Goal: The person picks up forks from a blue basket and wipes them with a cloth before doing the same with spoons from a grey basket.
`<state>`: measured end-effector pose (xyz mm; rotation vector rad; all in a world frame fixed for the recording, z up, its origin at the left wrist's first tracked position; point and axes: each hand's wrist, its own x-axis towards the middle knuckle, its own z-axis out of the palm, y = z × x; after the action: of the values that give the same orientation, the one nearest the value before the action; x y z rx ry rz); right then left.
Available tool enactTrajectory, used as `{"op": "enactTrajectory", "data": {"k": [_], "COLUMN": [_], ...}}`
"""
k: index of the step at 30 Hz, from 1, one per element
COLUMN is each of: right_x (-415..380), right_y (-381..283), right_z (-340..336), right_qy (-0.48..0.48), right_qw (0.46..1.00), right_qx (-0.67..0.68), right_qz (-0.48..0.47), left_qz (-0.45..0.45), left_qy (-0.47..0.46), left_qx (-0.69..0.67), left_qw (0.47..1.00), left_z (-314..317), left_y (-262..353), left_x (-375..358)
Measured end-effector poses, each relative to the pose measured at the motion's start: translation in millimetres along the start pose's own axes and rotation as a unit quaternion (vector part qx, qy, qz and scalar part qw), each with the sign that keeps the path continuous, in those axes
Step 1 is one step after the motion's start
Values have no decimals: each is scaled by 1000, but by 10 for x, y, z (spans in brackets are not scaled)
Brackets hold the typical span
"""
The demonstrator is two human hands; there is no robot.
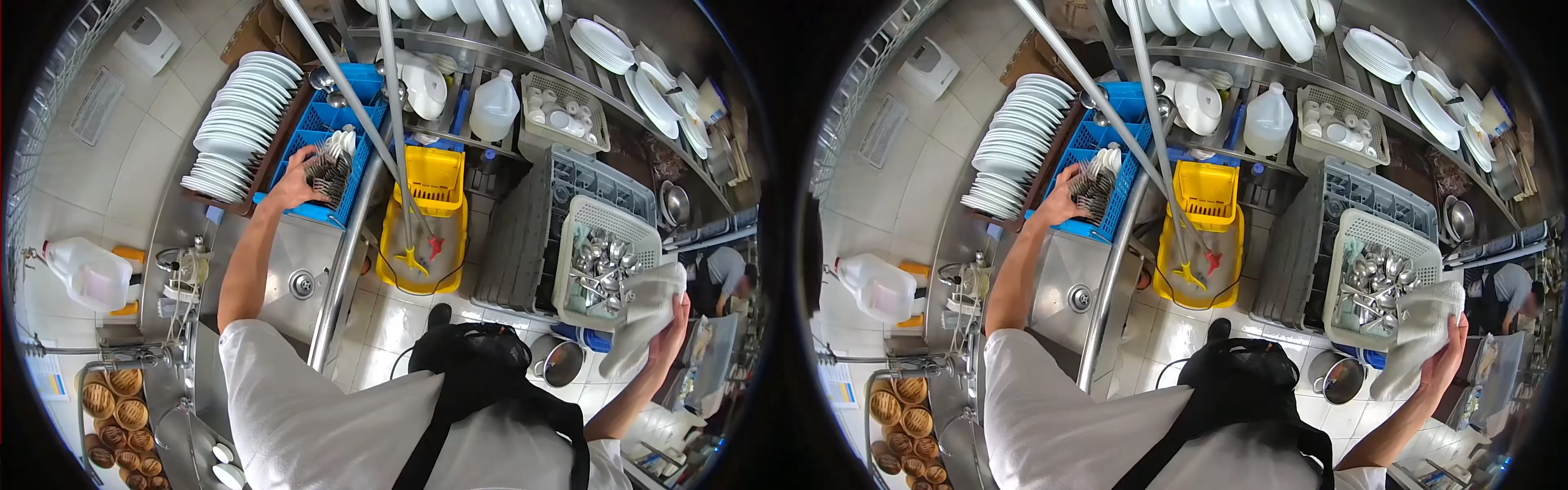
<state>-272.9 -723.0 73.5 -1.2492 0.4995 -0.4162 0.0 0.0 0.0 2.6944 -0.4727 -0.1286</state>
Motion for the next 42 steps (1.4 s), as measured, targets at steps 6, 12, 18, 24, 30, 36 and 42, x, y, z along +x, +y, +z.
{"op": "enactTrajectory", "data": {"k": [6,12,18,24,30,36,42], "right_x": [84,33,-377,-780,-1198,-1411,-1264], "right_y": [-414,371,397,130,839,632,592], "right_z": [277,903,2048,2308,2934,2957,2750], "right_qy": [-55,-164,-272,-297,-346,-414,-389], "right_qw": [982,925,932,904,900,839,873], "right_qx": [164,248,192,296,213,267,236], "right_qz": [-71,235,144,82,160,230,174], "left_qz": [-66,-62,-151,-144,-135,-88,-85], "left_qy": [-25,11,30,2,86,96,82], "left_qx": [-204,-258,-202,-265,-164,-279,-265], "left_qw": [976,964,967,953,973,951,957], "left_z": [80,190,42,324,280,105,98], "left_y": [181,-29,170,-252,-53,249,279], "left_x": [67,12,-16,71,33,-46,-50]}}
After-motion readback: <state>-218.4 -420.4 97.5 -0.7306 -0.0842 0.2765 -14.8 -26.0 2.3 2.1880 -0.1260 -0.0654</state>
